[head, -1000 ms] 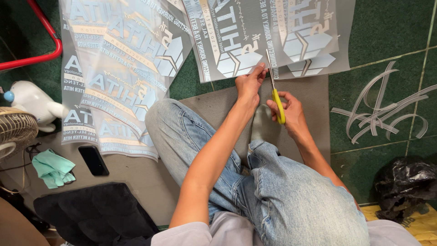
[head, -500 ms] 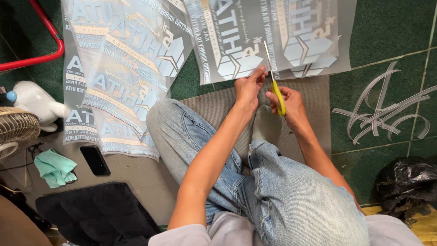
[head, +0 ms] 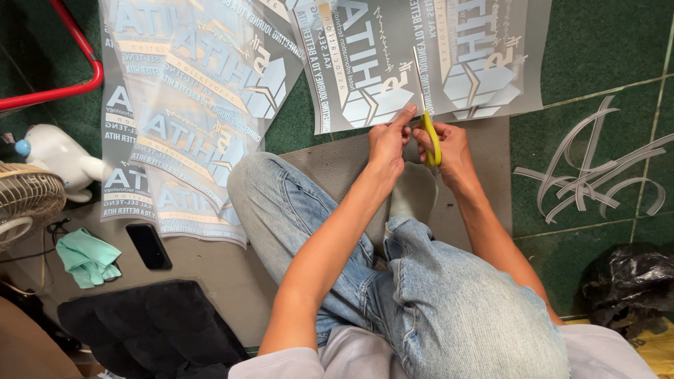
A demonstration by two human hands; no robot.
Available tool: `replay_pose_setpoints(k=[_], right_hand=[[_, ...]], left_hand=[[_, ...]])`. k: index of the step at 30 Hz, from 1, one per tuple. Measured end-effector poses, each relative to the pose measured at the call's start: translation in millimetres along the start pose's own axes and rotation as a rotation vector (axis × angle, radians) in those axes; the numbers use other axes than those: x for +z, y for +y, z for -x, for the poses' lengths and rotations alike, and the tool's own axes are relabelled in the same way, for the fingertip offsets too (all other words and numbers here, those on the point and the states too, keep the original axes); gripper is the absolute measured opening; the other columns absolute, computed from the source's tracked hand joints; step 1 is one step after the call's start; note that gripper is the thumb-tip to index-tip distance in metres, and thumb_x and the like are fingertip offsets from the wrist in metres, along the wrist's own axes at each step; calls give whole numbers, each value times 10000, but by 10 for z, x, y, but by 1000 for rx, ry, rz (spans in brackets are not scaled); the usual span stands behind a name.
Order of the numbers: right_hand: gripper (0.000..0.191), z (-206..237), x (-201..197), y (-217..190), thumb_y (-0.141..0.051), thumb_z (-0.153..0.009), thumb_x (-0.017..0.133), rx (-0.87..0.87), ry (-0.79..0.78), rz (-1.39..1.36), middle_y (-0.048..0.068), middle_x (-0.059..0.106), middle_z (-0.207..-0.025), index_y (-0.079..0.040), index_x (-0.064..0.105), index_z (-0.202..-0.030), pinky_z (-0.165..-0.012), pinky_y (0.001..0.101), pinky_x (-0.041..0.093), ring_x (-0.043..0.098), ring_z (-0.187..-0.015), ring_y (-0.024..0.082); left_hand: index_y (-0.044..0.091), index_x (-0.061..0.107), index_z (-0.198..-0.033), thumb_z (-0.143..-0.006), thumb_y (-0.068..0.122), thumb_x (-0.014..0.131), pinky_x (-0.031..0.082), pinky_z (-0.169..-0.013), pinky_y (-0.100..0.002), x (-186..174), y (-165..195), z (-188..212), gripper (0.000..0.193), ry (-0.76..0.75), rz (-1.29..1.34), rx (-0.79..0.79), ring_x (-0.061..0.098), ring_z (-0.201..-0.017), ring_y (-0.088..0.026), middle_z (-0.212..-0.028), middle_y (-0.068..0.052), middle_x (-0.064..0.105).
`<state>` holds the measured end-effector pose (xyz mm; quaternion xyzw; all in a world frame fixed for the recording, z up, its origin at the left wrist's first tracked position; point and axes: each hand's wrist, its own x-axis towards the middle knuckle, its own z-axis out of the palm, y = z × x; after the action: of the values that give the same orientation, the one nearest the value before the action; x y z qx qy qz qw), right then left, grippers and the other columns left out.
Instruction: The person sits on the floor and uses scissors to trim excess clear backing from printed sticker sheets one at a time, cutting along the edges of each printed design and setting finished sheets aside in a pile.
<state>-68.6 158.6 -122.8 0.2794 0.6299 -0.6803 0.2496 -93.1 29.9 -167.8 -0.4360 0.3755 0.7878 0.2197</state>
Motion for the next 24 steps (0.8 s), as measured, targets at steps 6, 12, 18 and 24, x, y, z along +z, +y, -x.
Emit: replay_pose_setpoints(k=[6,12,18,24], right_hand=[[259,-101,-15,-19,-219,-934,763,-21,-19,-5,2,640,-712,12,742,-1048,-512,206,446,567,-563,65],[231,-202,-45,-40,-204,-960,753,-19,-17,26,13,640,-715,23,716,-983,-513,216,443,577,-568,81],[187,-261,-43,-67,-156,-960,704,-73,-37,-15,19,649,-729,26,714,-1001,-528,215,452,586,-577,80],[267,-324,10,-157,-178,-951,722,-42,3,-32,15,692,-784,36,738,-1109,-513,211,447,577,-572,67]], left_hand=[[74,689,-873,-837,250,847,357,-505,-217,-25,29,70,239,4,-69,-15,446,-559,-34,-663,65,538],[69,685,-868,-846,270,846,336,-492,-214,-49,43,176,258,-21,-84,-37,425,-548,-29,-658,68,527],[61,687,-931,-832,252,853,330,-484,-199,-29,43,309,271,-6,-69,-19,435,-560,-15,-699,76,539],[37,699,-995,-838,246,845,354,-503,-194,-23,60,438,300,-9,-57,-17,445,-581,-15,-750,71,571]])
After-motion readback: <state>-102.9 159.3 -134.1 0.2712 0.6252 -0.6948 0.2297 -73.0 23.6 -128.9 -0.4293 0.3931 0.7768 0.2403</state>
